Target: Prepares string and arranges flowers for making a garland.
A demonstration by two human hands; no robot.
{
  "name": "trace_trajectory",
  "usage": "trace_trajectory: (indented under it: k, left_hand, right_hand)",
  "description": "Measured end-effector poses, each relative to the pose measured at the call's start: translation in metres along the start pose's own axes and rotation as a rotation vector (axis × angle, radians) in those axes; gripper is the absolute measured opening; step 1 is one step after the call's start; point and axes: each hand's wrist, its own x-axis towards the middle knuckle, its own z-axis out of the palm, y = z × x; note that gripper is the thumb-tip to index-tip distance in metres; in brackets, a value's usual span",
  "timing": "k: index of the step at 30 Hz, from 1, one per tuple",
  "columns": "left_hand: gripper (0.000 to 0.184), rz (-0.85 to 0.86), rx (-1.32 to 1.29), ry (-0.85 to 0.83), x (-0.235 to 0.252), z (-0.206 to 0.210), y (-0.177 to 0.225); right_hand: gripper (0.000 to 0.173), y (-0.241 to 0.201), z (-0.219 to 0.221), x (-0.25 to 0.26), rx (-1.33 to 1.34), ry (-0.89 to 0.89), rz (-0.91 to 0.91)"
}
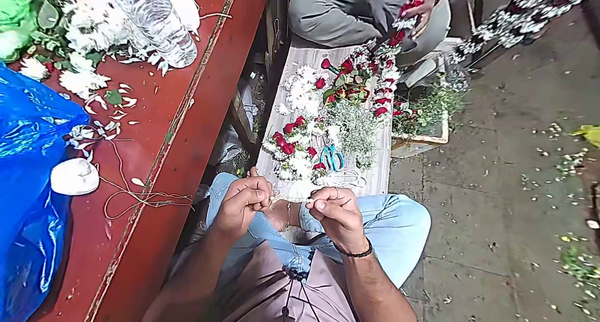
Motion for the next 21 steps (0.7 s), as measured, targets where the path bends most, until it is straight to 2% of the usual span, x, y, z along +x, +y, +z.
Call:
trace_trajectory:
  k: [12, 14, 17, 21]
  left_hand:
    - [0.027, -0.002, -0.029, 0.012, -0.001, -0.001, -0.002]
    - [0.026, 0.033, 0.092, 0.02, -0.002, 0.001, 0.0]
    - [0.023, 0.146, 0.455, -0.054, -0.001, 0.01, 0.005]
    - [0.023, 0.154, 0.536, -0.094, 0.004, 0.011, 0.004]
  right_hand:
    - [0.014, 0.001, -0.001, -0.001, 0.027, 0.01, 0.008]
    - [0.014, 0.003, -0.003, -0.001, 0.014, 0.017, 0.016]
    - [0.015, 0.015, -0.011, 0.002, 0.012, 0.053, 0.041]
    - [0.015, 0.026, -0.019, 0.004, 0.017, 0.079, 0.081]
